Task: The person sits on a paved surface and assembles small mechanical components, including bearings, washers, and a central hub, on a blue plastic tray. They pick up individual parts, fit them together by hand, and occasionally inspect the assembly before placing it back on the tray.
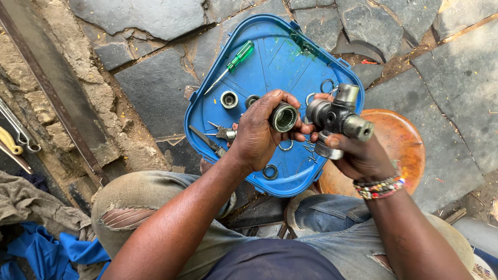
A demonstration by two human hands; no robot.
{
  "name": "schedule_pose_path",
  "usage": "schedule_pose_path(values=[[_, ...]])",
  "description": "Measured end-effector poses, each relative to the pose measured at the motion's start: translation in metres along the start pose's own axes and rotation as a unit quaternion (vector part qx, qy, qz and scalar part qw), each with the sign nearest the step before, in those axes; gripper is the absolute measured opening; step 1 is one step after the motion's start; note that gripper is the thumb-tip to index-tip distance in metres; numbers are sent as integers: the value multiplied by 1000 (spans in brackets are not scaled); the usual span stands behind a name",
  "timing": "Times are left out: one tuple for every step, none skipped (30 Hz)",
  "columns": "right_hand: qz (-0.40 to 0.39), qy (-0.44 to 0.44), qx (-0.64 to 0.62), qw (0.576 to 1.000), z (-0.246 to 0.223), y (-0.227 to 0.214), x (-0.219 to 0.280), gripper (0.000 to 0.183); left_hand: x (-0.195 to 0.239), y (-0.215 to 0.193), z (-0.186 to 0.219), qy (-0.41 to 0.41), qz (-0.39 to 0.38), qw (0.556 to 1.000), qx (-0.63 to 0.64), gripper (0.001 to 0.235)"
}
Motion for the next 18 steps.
schedule_pose_path(values=[[14, 1, -13, 1000, 4, -3, 0, 87, 0, 0, -1, 0, 2, 1000, -2, 40], [28, 2, -27, 999, 9, -4, -2, 85, 0, -1, -1, 1, 6, 1000, -5, 39], [41, 3, -40, 998, 12, -5, -3, 84, 0, -2, -1, 2, 9, 1000, -7, 39], [43, 13, -34, 998, 13, -6, -3, 83, -1, -3, -3, -2, 13, 1000, -10, 39], [46, 23, -28, 998, 14, -7, -4, 82, -3, -5, -4, -5, 16, 1000, -13, 40], [49, 32, -22, 998, 14, -7, -4, 82, -4, -6, -5, -9, 19, 1000, -16, 40], [48, 36, -16, 998, 14, -7, -5, 82, -4, -7, -6, -9, 15, 1000, -19, 40], [46, 39, -10, 998, 15, -6, -5, 82, -4, -7, -7, -9, 11, 1000, -23, 40], [44, 42, -5, 998, 16, -5, -5, 82, -3, -8, -8, -9, 6, 1000, -26, 40], [42, 35, 3, 998, 16, -5, -6, 82, -4, -8, -9, -11, 11, 999, -28, 40], [40, 29, 12, 999, 17, -4, -7, 83, -5, -9, -10, -13, 17, 999, -29, 39], [37, 21, 21, 999, 16, -4, -8, 83, -6, -9, -11, -14, 21, 999, -31, 39], [32, 20, 26, 999, 15, -4, -8, 82, -6, -10, -11, -14, 28, 999, -37, 39], [27, 19, 31, 999, 14, -4, -8, 82, -6, -11, -11, -14, 36, 998, -43, 39], [22, 18, 35, 999, 13, -3, -8, 81, -6, -12, -11, -14, 45, 998, -49, 40], [9, 22, 12, 1000, 12, -1, -8, 79, -7, -12, -11, -15, 46, 998, -47, 39], [-4, 26, -12, 1000, 9, 1, -8, 76, -7, -12, -11, -17, 46, 998, -45, 39], [-16, 30, -36, 999, 7, 2, -7, 74, -8, -13, -11, -19, 47, 998, -44, 39]])
Point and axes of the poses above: each hand's wrist, its own x-axis away from the middle knuckle, its own y-axis out of the palm, z = x × y, the point moved 4 cm from there along -x, towards the middle knuckle, and after that the axes turned 7 degrees about -y, right-handed, at the moved point
